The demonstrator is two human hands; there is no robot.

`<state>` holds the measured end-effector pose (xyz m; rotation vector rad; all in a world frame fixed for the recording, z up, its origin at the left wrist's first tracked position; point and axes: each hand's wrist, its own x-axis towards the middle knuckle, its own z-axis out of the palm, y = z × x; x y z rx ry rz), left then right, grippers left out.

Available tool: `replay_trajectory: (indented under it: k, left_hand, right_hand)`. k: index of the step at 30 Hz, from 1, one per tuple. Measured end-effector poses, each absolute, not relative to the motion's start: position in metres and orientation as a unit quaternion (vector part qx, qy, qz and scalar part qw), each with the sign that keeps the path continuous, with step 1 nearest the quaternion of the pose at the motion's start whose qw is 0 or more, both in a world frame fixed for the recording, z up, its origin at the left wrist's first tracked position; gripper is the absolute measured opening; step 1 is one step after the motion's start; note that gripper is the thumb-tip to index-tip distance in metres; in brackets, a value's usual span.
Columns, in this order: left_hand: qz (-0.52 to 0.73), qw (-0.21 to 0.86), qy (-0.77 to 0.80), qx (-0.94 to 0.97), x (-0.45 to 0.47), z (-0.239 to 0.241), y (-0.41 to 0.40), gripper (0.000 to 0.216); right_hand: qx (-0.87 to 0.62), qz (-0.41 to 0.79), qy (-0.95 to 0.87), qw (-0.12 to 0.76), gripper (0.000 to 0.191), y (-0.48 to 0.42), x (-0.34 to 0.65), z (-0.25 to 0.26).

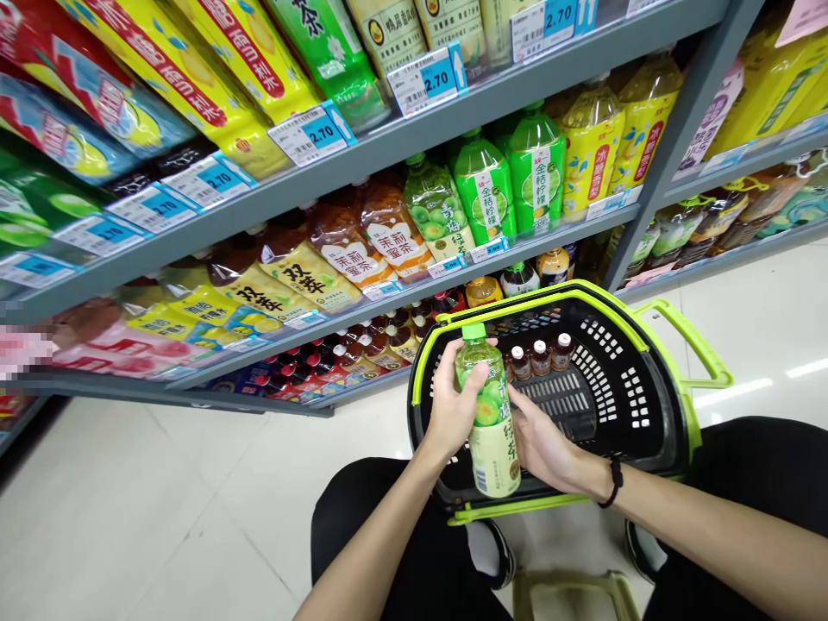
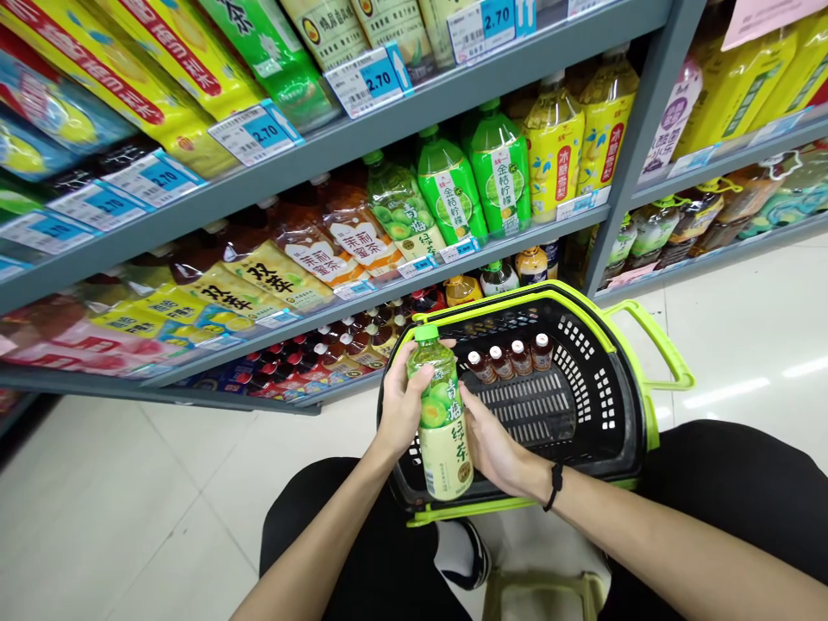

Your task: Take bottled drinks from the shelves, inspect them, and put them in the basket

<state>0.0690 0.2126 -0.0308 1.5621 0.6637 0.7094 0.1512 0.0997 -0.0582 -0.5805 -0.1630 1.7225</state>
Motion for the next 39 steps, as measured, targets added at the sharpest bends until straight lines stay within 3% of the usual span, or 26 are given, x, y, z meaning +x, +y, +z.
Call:
replay_trajectory:
  k: [10, 20, 29, 35, 39]
  left_hand:
    - [0.310, 0.622, 0.343, 0.632, 0.071, -0.031, 0.212, 0.045]
    - [0.301, 0.689, 0.307, 0.583, 0.073, -0.029, 0.211, 0.034]
    - [0.300, 0.710, 0.318, 0.552, 0.072, -0.035, 0.212, 0.034]
    - [0.283, 0.701, 0.329, 0.566, 0.074, -0.032, 0.214, 0.038]
    - [0.280, 0.639, 0.336, 0.633, 0.073, -0.029, 0.218, 0.040]
  right_hand:
    - [-0.254, 0.742, -0.086, 0.615, 0.057, 0.100, 0.150, -0.064]
    - [-0.236, 0.778, -0.057, 0.579, 0.070, 0.099, 0.150, -0.072]
    - [-0.275, 0.771, -0.032, 0.574, 0.067, 0.098, 0.150, -0.064]
    - [-0.281, 0.751, -0.053, 0.595, 0.061, 0.097, 0.151, -0.063]
    - [-0.284, 0.729, -0.080, 0.618, 0.059, 0.096, 0.152, -0.061]
